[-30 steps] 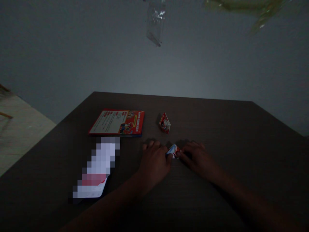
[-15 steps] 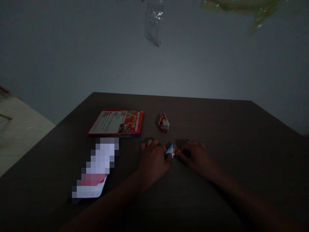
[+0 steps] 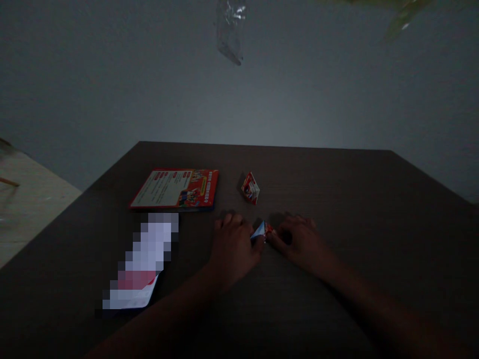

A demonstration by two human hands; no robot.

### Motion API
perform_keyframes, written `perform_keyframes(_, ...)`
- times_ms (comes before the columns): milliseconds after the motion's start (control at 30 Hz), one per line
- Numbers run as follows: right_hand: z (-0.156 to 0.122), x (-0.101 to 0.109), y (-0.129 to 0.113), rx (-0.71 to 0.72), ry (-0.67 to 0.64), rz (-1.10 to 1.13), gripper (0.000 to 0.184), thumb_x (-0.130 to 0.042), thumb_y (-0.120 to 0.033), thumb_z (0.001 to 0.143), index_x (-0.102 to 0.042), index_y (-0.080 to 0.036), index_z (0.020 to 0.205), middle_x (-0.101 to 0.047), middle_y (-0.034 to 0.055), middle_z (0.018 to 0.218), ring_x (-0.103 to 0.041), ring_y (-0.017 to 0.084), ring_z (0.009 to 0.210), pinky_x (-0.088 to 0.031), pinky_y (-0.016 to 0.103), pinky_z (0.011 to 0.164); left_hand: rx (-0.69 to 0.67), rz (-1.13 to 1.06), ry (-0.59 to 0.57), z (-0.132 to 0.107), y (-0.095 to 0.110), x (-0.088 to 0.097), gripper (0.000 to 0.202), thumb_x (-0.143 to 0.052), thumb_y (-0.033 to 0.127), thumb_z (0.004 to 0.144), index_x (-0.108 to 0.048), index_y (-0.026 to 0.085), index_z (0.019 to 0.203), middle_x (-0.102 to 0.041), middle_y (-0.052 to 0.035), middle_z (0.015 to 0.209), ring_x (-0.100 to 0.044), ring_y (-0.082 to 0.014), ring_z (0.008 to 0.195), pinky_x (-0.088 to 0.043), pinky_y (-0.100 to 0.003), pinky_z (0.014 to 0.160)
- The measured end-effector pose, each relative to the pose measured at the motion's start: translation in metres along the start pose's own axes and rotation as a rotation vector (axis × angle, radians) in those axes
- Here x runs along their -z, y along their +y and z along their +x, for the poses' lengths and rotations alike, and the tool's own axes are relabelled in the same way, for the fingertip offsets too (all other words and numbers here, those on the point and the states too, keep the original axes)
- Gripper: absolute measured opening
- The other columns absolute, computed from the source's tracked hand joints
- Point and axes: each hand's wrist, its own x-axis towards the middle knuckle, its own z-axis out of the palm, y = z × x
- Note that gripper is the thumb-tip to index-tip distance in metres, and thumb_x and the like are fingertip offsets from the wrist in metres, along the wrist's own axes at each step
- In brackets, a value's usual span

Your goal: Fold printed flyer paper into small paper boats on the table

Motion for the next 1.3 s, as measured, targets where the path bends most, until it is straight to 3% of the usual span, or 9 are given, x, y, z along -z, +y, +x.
perform_keyframes(933,0.003,-0.009,0.010,-0.006,0.057,0.008,0.022,-0.064,-0.043,0.078,-0.065,-0.023,0.068,-0.065,0.0030,0.072,-0.056,0.023,0.074,-0.031,0.038,0.070,0.017,-0.035,-0.026,0.011,-0.004,-0.008,0.023,-0.060,0.042,0.079,-0.065,0.020,0.074,-0.057,-0.0064,0.090,-0.050,-0.0257,0.093,-0.035,-0.041,0.078)
perform_keyframes(1300,0.006,-0.003,0.012,-0.036,-0.001,0.067,0.023,-0.063,-0.044,0.078,-0.066,-0.024,0.069,-0.066,0.0005,0.069,-0.058,0.021,0.073,-0.033,0.039,0.073,0.025,-0.072,-0.044,0.012,-0.006,-0.007,0.022,-0.061,0.042,0.079,-0.066,0.021,0.076,-0.056,-0.0056,0.091,-0.049,-0.0246,0.093,-0.035,-0.040,0.077)
